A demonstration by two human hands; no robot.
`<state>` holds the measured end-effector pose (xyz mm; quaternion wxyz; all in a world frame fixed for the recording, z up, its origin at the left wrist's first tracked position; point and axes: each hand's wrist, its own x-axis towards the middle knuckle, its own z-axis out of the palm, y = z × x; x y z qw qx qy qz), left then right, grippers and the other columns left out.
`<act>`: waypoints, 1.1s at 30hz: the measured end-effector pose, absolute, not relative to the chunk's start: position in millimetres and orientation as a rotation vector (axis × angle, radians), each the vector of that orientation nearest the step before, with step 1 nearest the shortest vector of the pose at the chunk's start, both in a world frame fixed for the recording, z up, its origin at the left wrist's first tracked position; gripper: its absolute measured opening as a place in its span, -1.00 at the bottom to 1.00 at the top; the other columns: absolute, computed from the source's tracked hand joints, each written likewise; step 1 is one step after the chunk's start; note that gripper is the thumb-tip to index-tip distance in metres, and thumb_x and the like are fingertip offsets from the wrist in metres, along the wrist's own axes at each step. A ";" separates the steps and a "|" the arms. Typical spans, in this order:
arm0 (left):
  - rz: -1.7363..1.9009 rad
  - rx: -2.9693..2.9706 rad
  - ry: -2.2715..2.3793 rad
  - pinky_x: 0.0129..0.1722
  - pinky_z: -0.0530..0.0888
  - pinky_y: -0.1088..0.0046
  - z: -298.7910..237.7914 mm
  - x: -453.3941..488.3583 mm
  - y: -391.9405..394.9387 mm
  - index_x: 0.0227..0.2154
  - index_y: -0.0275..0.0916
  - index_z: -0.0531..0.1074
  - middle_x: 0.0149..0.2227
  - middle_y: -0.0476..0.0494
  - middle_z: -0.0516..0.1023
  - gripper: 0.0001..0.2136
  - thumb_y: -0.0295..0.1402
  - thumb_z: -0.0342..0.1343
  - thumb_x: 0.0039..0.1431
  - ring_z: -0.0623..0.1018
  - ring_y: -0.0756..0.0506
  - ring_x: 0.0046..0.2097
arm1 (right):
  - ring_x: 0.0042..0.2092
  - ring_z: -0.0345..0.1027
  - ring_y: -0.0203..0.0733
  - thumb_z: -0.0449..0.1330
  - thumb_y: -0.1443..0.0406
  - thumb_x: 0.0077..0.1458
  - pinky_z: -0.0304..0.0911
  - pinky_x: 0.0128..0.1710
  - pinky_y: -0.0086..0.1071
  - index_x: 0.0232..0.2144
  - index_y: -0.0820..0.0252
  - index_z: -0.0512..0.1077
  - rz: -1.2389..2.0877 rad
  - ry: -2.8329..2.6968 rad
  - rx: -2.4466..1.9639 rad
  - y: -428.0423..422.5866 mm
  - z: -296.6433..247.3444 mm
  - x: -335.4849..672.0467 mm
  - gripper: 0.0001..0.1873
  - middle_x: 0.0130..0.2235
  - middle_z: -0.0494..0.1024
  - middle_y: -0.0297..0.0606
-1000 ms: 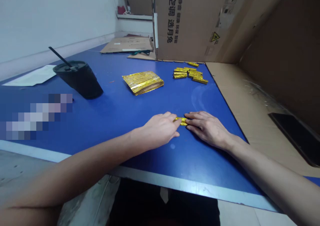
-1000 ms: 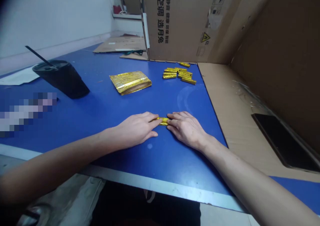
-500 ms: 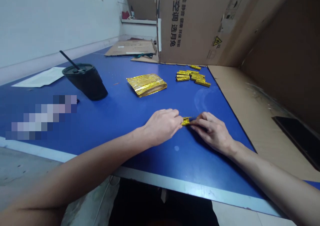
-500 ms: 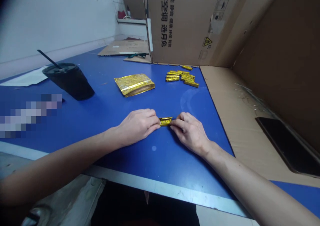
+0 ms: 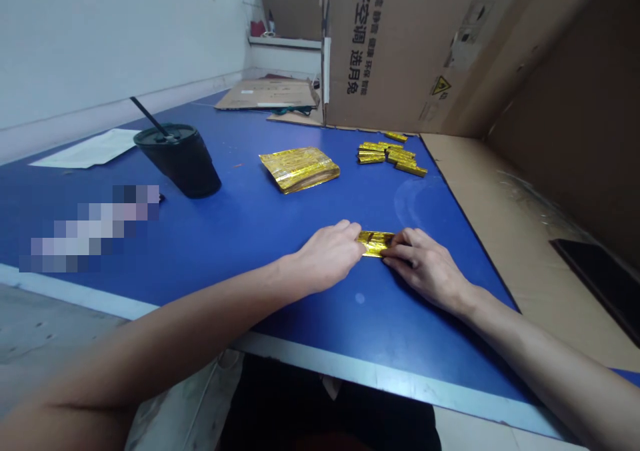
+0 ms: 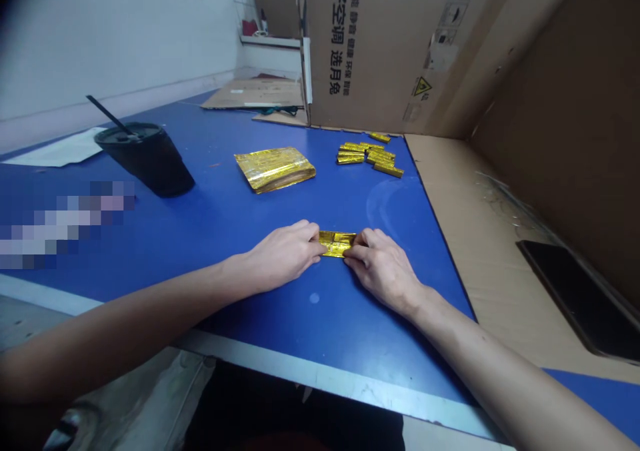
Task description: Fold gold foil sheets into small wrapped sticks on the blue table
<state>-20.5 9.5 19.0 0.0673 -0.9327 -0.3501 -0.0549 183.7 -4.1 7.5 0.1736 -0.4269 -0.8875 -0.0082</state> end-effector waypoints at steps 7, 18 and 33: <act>-0.186 -2.845 -1.012 -0.34 0.33 0.43 15.7 -19.7 12.5 -0.41 -0.29 0.38 -0.37 -0.13 0.39 -0.87 -0.47 -0.07 0.14 0.38 -0.09 -0.28 | -0.32 0.25 -0.18 0.00 0.32 0.13 0.23 -0.33 -0.32 -0.34 0.17 0.45 -0.035 -2.489 -1.181 -3.0 1.8 183.4 -0.79 -0.37 0.43 -0.19; -0.372 -2.984 -1.336 -0.29 0.34 0.42 13.8 -20.6 16.1 -0.35 -0.26 0.39 -0.34 -0.11 0.40 -0.85 -0.42 -0.09 0.14 0.42 -0.06 -0.28 | -0.37 0.31 -0.19 -0.01 0.34 0.11 0.24 -0.37 -0.34 -0.42 0.16 0.36 0.109 -2.386 -1.267 -2.1 2.8 184.3 -0.84 -0.43 0.45 -0.23; -0.497 -2.914 -1.740 -0.36 0.33 0.45 11.4 -15.5 17.7 -0.44 -0.22 0.39 -0.39 -0.05 0.43 -0.87 -0.35 -0.03 0.11 0.45 -0.04 -0.35 | -0.40 0.34 -0.22 0.01 0.29 0.09 0.26 -0.39 -0.36 -0.41 0.18 0.42 0.348 -2.344 -1.346 -3.4 11.2 180.9 -0.81 -0.43 0.45 -0.25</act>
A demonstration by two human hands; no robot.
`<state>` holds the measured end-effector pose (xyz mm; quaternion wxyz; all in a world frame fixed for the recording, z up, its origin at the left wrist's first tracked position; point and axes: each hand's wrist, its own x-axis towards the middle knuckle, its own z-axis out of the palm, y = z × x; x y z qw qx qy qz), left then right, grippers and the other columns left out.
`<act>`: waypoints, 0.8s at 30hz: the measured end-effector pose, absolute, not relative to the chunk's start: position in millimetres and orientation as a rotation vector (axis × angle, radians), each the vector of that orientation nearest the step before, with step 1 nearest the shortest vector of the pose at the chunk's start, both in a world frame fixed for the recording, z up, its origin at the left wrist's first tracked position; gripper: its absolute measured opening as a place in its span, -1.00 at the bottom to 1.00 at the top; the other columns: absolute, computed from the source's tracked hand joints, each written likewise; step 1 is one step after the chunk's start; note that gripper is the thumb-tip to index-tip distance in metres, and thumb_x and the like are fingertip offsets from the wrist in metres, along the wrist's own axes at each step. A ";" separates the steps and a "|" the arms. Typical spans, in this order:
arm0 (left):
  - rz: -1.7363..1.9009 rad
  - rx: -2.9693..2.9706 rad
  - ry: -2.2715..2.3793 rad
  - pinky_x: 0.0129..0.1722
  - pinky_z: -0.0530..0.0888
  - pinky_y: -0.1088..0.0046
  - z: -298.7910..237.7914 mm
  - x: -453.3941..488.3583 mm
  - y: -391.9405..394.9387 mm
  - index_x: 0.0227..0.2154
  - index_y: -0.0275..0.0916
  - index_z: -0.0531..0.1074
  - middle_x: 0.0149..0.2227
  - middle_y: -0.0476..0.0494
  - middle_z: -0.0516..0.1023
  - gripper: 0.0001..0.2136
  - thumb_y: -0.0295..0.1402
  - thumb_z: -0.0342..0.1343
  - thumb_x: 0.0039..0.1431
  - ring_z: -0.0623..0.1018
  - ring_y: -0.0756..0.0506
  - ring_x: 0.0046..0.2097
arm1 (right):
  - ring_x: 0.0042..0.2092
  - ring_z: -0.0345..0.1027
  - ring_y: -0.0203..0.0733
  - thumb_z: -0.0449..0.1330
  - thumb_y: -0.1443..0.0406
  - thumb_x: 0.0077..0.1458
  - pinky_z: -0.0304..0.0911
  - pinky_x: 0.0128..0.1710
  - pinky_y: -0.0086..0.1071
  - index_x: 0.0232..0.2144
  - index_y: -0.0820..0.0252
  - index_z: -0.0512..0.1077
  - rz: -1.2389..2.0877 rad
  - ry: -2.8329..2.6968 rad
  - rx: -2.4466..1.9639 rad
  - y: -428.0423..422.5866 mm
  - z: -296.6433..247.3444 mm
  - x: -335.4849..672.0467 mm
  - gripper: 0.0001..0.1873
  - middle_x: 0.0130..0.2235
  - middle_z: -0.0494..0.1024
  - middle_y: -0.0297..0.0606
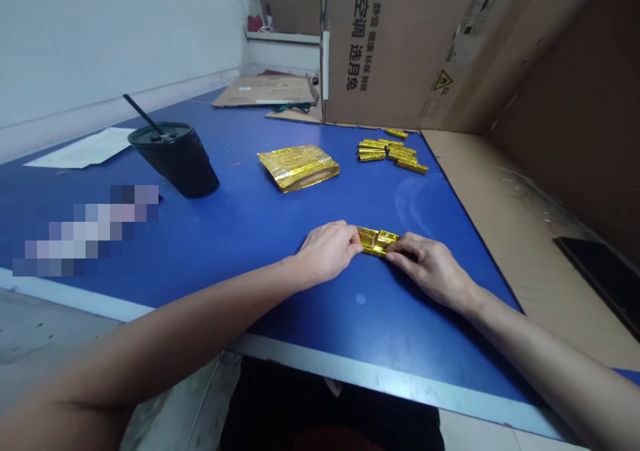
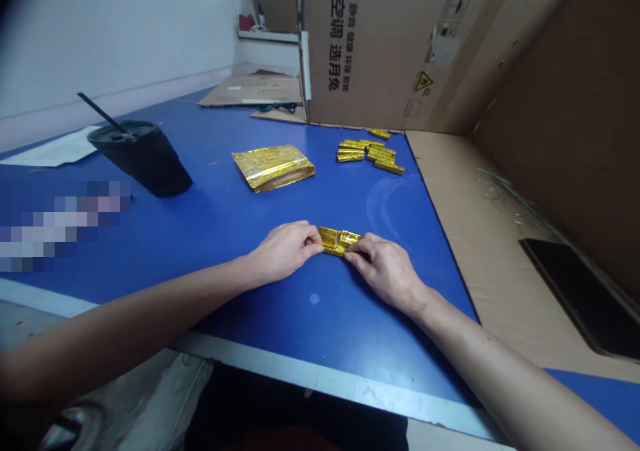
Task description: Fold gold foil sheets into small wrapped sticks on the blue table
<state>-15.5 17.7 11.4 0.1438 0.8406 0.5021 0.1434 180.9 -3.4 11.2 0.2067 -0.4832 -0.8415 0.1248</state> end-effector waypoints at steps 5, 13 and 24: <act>0.360 2.438 1.491 -0.36 0.33 0.43 11.7 -15.6 17.5 -0.39 -0.22 0.40 -0.36 -0.07 0.47 -0.85 -0.31 -0.04 0.12 0.47 -0.07 -0.32 | -0.43 0.32 -0.24 0.01 0.28 0.10 0.24 -0.43 -0.38 -0.43 0.15 0.42 0.308 -2.362 -1.392 -5.5 10.1 180.7 -0.80 -0.47 0.41 -0.28; 0.312 2.409 1.564 -0.44 0.31 0.42 14.4 -13.3 17.1 -0.47 -0.19 0.39 -0.42 -0.05 0.49 -0.79 -0.21 -0.06 0.11 0.47 -0.10 -0.38 | -0.43 0.33 -0.23 -0.04 0.28 0.11 0.19 -0.46 -0.38 -0.50 0.15 0.33 0.235 -2.362 -1.535 -7.2 10.3 176.4 -0.78 -0.45 0.42 -0.28; 0.228 2.386 1.622 -0.46 0.29 0.43 18.9 -9.7 19.0 -0.47 -0.20 0.39 -0.49 -0.05 0.47 -0.75 -0.18 -0.09 0.09 0.46 -0.09 -0.43 | -0.41 0.35 -0.22 0.02 0.33 0.06 0.18 -0.44 -0.40 -0.43 0.15 0.34 0.208 -2.320 -1.546 -10.5 6.4 174.7 -0.89 -0.41 0.48 -0.30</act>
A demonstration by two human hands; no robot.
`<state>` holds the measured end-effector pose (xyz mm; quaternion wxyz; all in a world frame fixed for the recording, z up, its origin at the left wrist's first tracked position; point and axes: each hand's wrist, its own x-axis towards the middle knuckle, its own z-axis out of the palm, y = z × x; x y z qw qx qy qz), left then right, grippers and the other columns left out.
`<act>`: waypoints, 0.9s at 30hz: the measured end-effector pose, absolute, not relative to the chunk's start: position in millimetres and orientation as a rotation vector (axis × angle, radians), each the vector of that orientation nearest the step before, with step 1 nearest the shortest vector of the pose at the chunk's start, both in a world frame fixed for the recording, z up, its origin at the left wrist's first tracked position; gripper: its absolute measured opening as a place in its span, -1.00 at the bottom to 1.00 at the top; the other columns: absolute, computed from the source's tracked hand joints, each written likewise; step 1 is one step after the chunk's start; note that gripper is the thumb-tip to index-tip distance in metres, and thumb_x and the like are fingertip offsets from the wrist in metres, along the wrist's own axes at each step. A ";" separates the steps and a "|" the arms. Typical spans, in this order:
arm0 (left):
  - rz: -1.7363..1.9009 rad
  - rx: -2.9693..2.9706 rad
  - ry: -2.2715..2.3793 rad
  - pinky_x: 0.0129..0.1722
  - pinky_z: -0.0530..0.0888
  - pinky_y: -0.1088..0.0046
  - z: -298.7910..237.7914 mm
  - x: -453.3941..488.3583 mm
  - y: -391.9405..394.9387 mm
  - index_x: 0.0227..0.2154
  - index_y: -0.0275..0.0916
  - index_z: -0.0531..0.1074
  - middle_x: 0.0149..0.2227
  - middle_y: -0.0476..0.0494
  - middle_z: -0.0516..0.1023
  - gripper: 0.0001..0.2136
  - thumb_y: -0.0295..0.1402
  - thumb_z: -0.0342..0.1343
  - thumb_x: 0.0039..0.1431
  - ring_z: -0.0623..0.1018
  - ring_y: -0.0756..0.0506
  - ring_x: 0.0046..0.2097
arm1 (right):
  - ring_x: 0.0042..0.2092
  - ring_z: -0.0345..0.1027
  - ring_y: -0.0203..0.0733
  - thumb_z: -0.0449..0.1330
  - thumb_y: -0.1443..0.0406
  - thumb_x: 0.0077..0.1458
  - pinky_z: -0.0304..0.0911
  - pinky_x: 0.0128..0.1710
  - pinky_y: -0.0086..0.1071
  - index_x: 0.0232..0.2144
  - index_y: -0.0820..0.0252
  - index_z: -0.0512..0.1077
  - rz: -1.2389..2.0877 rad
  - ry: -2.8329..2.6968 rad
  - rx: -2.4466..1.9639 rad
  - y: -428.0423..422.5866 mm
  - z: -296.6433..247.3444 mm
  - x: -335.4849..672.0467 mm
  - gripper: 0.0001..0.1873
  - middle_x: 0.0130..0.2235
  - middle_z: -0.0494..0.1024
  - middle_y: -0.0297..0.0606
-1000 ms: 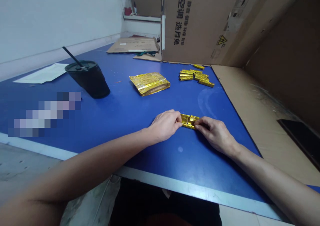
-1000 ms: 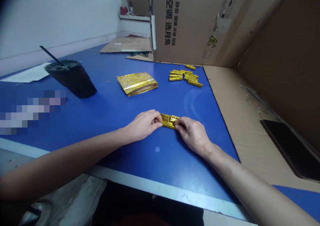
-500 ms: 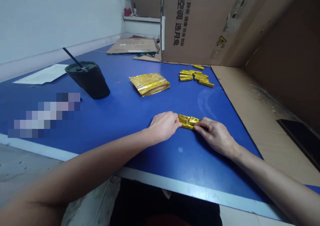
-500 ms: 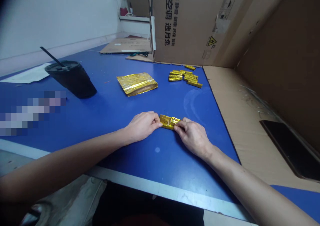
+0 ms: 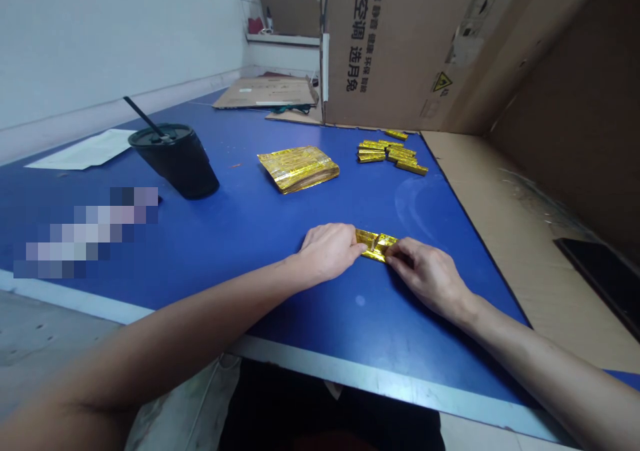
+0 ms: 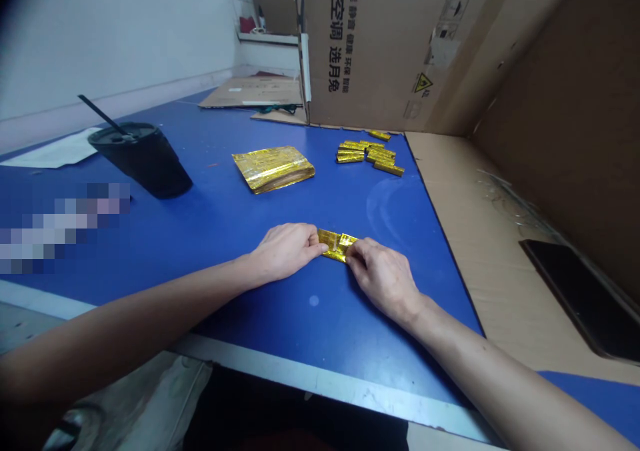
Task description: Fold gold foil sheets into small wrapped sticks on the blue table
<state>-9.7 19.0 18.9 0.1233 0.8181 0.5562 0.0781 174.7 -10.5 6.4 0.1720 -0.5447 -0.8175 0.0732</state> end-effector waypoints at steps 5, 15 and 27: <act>0.224 2.382 1.660 -0.46 0.29 0.46 18.8 -8.8 19.1 -0.42 -0.20 0.39 -0.47 -0.06 0.48 -0.76 -0.16 -0.08 0.09 0.47 -0.08 -0.41 | -0.38 0.34 -0.24 -0.03 0.29 0.12 0.17 -0.44 -0.43 -0.37 0.18 0.39 0.024 -2.422 -1.496 -14.4 4.0 175.1 -0.80 -0.38 0.44 -0.27; 0.147 2.440 1.737 -0.40 0.36 0.38 17.4 -6.3 20.3 -0.33 -0.21 0.37 -0.43 -0.10 0.50 -0.74 -0.18 -0.12 0.12 0.51 -0.14 -0.35 | -0.42 0.34 -0.27 -0.01 0.25 0.13 0.15 -0.50 -0.44 -0.30 0.16 0.46 -0.273 -2.500 -1.364 -16.2 -0.7 177.7 -0.75 -0.36 0.44 -0.27; 0.149 2.566 1.722 -0.44 0.38 0.36 16.1 -5.4 18.1 -0.32 -0.24 0.34 -0.39 -0.15 0.52 -0.76 -0.22 -0.14 0.13 0.53 -0.19 -0.35 | -0.46 0.27 -0.26 -0.03 0.25 0.13 0.11 -0.53 -0.42 -0.17 0.21 0.43 -0.437 -2.564 -1.339 -23.1 3.6 174.0 -0.69 -0.39 0.42 -0.22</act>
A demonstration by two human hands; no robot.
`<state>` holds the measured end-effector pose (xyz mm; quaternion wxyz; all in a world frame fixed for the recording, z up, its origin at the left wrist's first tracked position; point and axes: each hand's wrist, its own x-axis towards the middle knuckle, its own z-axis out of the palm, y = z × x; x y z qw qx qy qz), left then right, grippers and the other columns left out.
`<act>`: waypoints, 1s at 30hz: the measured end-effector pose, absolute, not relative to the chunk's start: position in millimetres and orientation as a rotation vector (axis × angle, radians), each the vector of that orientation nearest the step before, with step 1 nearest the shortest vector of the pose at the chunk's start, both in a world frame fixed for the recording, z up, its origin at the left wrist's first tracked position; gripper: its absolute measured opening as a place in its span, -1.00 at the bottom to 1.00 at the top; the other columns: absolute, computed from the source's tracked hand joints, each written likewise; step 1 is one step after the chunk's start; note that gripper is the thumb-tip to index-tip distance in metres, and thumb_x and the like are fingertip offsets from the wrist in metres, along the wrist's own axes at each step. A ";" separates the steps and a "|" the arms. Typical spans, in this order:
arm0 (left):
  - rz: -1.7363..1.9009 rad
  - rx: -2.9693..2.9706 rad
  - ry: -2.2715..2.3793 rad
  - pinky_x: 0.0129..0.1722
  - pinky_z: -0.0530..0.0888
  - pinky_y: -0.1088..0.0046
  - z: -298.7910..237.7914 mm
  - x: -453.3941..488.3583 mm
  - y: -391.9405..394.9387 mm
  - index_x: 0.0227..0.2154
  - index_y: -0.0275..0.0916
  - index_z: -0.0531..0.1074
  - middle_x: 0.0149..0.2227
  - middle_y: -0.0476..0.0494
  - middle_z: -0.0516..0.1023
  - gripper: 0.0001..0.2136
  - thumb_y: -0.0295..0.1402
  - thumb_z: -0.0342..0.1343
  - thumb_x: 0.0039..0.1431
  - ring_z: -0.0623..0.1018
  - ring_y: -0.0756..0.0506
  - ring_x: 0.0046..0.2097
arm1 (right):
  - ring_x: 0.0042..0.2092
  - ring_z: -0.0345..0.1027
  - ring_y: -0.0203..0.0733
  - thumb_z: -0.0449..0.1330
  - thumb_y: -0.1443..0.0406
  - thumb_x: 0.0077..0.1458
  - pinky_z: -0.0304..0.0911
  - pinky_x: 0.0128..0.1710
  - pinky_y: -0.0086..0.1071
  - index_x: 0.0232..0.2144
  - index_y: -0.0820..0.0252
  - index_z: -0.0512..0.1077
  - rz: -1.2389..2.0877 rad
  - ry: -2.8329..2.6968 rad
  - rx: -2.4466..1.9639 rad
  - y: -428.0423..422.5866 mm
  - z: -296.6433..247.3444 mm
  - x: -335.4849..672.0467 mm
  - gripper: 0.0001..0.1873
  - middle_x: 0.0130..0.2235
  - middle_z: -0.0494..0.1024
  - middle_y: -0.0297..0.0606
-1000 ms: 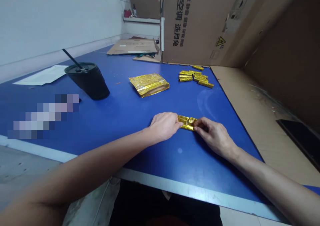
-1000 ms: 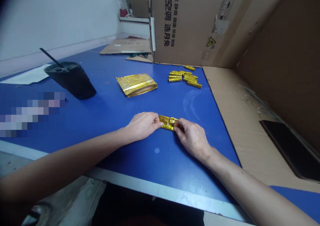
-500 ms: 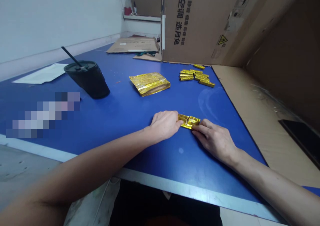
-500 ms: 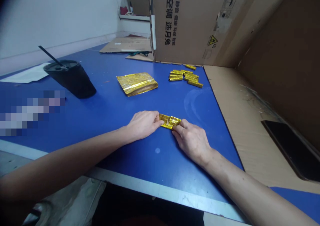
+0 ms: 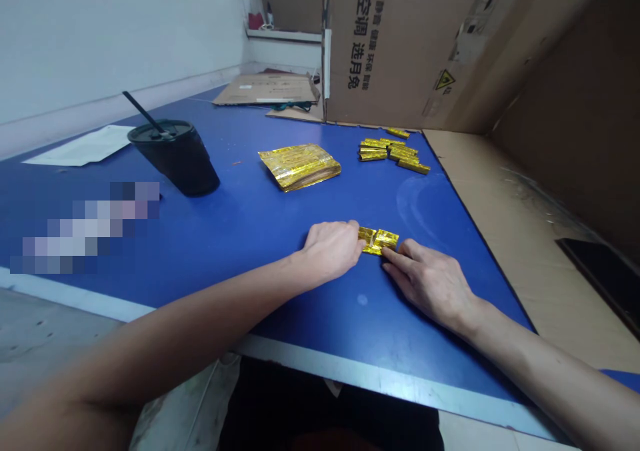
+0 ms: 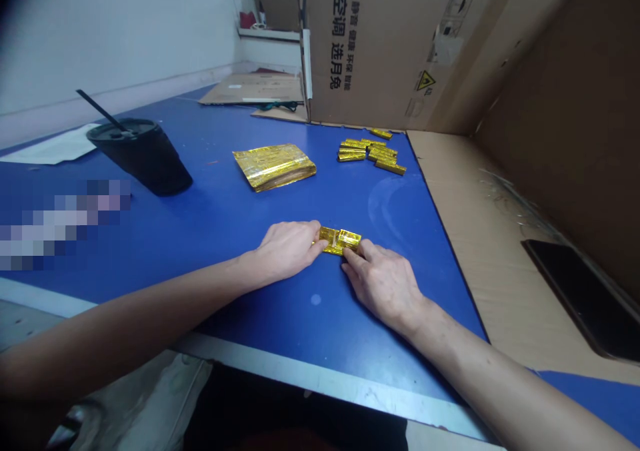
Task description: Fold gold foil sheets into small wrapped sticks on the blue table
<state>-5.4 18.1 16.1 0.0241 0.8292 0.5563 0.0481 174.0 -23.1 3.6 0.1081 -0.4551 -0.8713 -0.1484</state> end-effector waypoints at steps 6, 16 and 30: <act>0.157 2.555 1.729 -0.44 0.39 0.35 16.2 -4.8 18.5 -0.34 -0.24 0.35 -0.39 -0.16 0.53 -0.76 -0.20 -0.13 0.12 0.53 -0.20 -0.35 | -0.44 0.28 -0.24 -0.05 0.22 0.13 0.13 -0.49 -0.40 -0.11 0.18 0.40 -0.479 -2.608 -1.335 -25.1 6.5 172.8 -0.65 -0.35 0.42 -0.18; 0.043 2.515 1.746 -0.37 0.38 0.38 19.3 -7.5 23.0 -0.31 -0.22 0.38 -0.38 -0.16 0.52 -0.72 -0.18 -0.15 0.13 0.52 -0.16 -0.31 | -0.47 0.28 -0.25 -0.06 0.22 0.14 0.14 -0.50 -0.38 -0.16 0.18 0.42 -0.433 -2.698 -1.385 -22.2 11.3 169.0 -0.67 -0.33 0.42 -0.17; 0.043 2.466 1.763 -0.37 0.35 0.44 21.1 -8.2 30.5 -0.30 -0.22 0.38 -0.36 -0.16 0.52 -0.71 -0.13 -0.10 0.13 0.51 -0.15 -0.27 | -0.32 0.42 -0.17 -0.09 0.22 0.17 0.24 -0.43 -0.38 -0.18 0.29 0.37 -0.121 -2.799 -1.335 -29.9 18.4 163.0 -0.66 -0.28 0.52 -0.14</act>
